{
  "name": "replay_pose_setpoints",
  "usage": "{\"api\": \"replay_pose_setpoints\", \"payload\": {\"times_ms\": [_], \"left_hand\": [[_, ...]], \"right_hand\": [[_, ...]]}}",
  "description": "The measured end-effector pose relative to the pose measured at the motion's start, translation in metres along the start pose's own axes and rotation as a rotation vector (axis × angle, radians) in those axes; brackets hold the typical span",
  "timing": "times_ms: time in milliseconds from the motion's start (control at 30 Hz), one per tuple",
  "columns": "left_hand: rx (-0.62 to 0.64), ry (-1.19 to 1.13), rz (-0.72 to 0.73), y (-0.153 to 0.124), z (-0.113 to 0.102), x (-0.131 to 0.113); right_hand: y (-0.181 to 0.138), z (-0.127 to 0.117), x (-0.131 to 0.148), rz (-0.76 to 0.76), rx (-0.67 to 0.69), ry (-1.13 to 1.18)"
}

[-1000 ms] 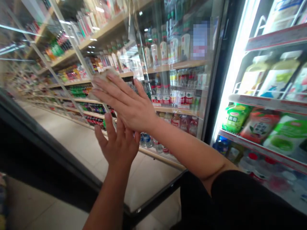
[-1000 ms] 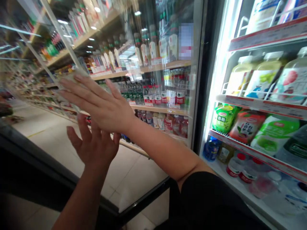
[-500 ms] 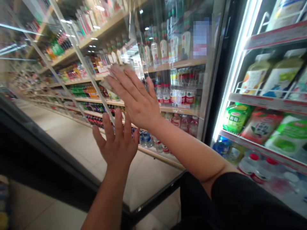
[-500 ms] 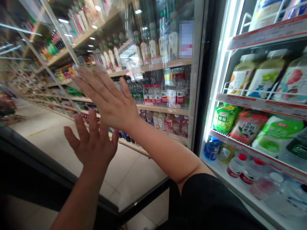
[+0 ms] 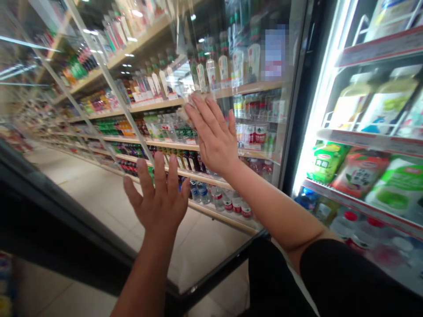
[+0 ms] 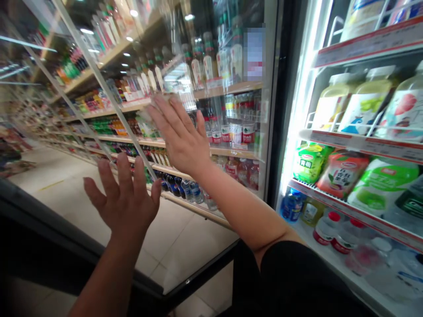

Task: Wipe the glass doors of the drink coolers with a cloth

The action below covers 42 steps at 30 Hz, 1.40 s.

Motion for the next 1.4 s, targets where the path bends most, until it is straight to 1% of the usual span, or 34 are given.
{"api": "replay_pose_setpoints", "payload": {"times_ms": [100, 200, 333, 433, 533, 633, 733, 800, 900, 1000, 1100, 1167, 1300, 1400], "left_hand": [[-0.006, 0.040, 0.041, 0.000, 0.001, 0.002], [-0.030, 0.087, 0.075, 0.000, 0.003, 0.002], [-0.074, 0.122, 0.092, 0.000, 0.004, 0.001], [-0.074, 0.140, 0.124, 0.000, 0.004, 0.002], [-0.072, 0.154, 0.143, 0.000, 0.004, 0.003], [-0.078, 0.156, 0.137, -0.001, 0.003, 0.003], [-0.064, 0.134, 0.117, -0.001, 0.003, 0.003], [-0.040, 0.103, 0.099, -0.001, 0.003, 0.004], [-0.020, 0.041, 0.056, -0.002, 0.003, 0.008], [-0.011, -0.001, 0.054, -0.001, 0.003, 0.008], [-0.046, 0.017, 0.061, -0.001, 0.004, 0.004], [-0.068, 0.040, 0.060, -0.002, 0.004, 0.004], [-0.051, 0.063, 0.104, -0.004, 0.006, 0.010], [-0.053, 0.050, 0.105, -0.005, 0.006, 0.013]], "right_hand": [[0.006, 0.000, -0.012, 0.053, -0.017, -0.032], [0.003, 0.000, -0.022, 0.100, -0.037, -0.026], [-0.010, 0.003, -0.037, 0.095, -0.060, 0.005], [-0.007, 0.006, -0.052, 0.098, -0.042, -0.017], [-0.003, 0.008, -0.069, 0.154, -0.061, -0.047], [-0.012, 0.011, -0.084, 0.183, -0.085, -0.032], [-0.026, 0.014, -0.100, 0.199, -0.062, 0.010], [-0.027, 0.016, -0.112, 0.220, -0.049, 0.024], [-0.019, 0.018, -0.133, 0.281, -0.070, 0.029], [-0.013, 0.018, -0.147, 0.323, -0.075, 0.037], [-0.012, 0.018, -0.154, 0.336, -0.062, 0.048], [-0.007, 0.017, -0.159, 0.358, -0.062, 0.064], [0.025, 0.021, -0.171, 0.454, -0.080, 0.108], [0.046, 0.033, -0.176, 0.436, -0.171, 0.153]]}}
Point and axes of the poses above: each hand's wrist, its own y-axis towards the middle knuckle, its own z-axis out of the palm, x = y × z, the point moved 2 cm from there along y, towards the middle knuckle, and after that the axes turned 12 degrees about -y, right-handed, at the moved point
